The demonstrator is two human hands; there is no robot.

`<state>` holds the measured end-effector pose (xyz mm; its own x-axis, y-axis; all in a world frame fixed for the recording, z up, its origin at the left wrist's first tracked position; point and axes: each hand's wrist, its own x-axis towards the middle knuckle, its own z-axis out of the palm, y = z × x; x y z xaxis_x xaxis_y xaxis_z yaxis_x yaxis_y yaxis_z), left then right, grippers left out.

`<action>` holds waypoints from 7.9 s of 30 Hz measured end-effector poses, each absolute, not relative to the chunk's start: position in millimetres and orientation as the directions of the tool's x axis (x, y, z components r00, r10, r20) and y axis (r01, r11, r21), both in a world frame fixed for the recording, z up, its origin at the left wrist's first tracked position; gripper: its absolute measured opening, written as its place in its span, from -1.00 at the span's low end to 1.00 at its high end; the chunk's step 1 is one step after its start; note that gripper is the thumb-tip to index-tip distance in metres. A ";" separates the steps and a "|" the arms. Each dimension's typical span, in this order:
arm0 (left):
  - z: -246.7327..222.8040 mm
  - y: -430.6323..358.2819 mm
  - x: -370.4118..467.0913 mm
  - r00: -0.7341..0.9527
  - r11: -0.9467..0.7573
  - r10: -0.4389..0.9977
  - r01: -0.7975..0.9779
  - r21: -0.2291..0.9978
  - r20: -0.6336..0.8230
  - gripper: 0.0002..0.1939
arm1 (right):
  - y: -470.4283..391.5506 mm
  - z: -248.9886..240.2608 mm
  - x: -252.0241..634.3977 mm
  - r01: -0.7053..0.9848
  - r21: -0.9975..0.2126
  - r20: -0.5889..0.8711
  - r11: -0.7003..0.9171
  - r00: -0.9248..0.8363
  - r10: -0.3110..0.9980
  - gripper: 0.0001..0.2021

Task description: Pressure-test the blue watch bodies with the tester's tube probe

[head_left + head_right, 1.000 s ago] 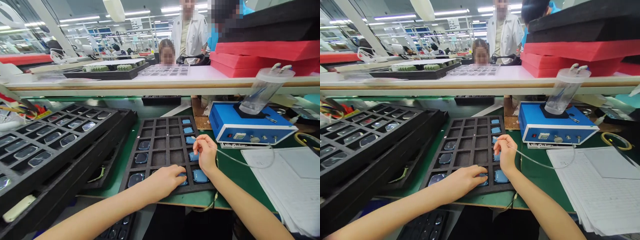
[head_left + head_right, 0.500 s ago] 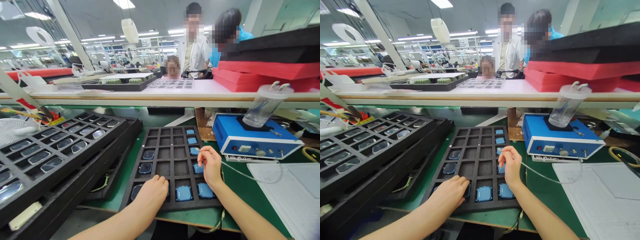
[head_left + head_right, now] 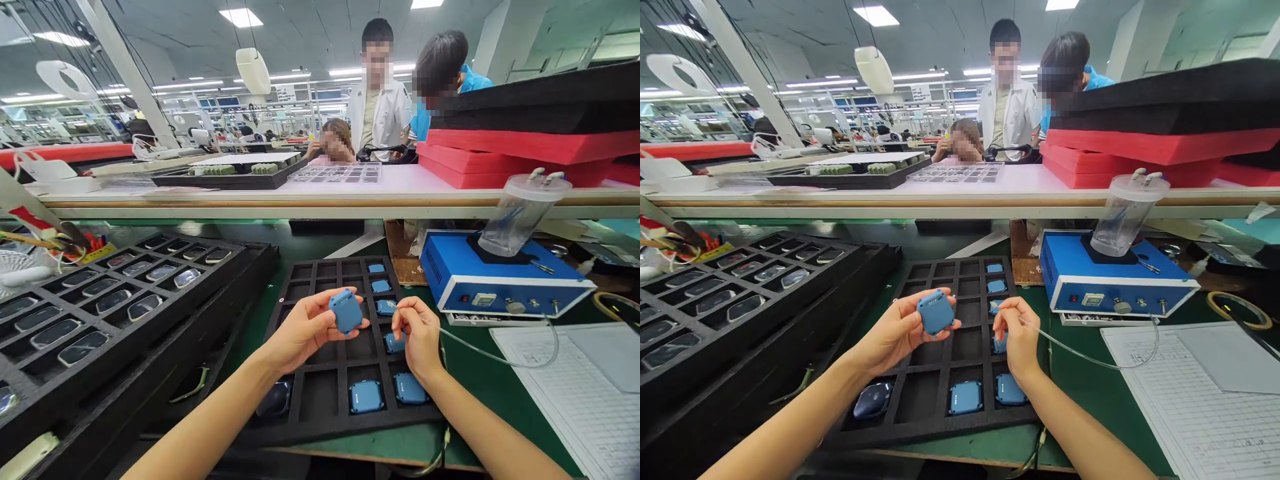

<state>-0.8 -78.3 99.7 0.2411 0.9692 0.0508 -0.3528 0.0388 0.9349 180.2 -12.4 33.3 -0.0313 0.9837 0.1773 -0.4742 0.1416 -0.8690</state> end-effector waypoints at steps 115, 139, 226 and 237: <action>33.7 -37.2 41.3 0.141 0.268 0.962 -0.302 0.915 -0.235 -0.47 | -25.8 39.5 178.9 -0.307 -0.952 0.128 0.004 -0.385 0.914 -0.94; 31.1 -39.8 50.1 0.162 0.229 0.969 -0.294 0.928 -0.188 -0.58 | -24.2 39.5 178.6 -0.264 -0.965 0.107 0.004 -0.380 0.919 -0.95; 41.0 -50.2 54.8 0.040 0.133 0.990 0.031 0.991 -0.134 -0.50 | -14.0 30.0 164.5 -0.370 -0.921 0.067 -0.124 -0.463 0.884 -0.87; 37.9 -48.7 53.3 0.070 0.109 0.991 0.069 0.992 -0.114 -0.52 | -13.8 29.6 165.3 -0.356 -0.928 0.071 -0.112 -0.463 0.883 -0.88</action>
<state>53.3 -48.7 37.9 0.0697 0.9911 -0.1136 0.0690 0.1088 0.9917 165.3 -13.8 29.6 -0.4632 0.8834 0.0710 -0.3557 -0.1120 -0.9279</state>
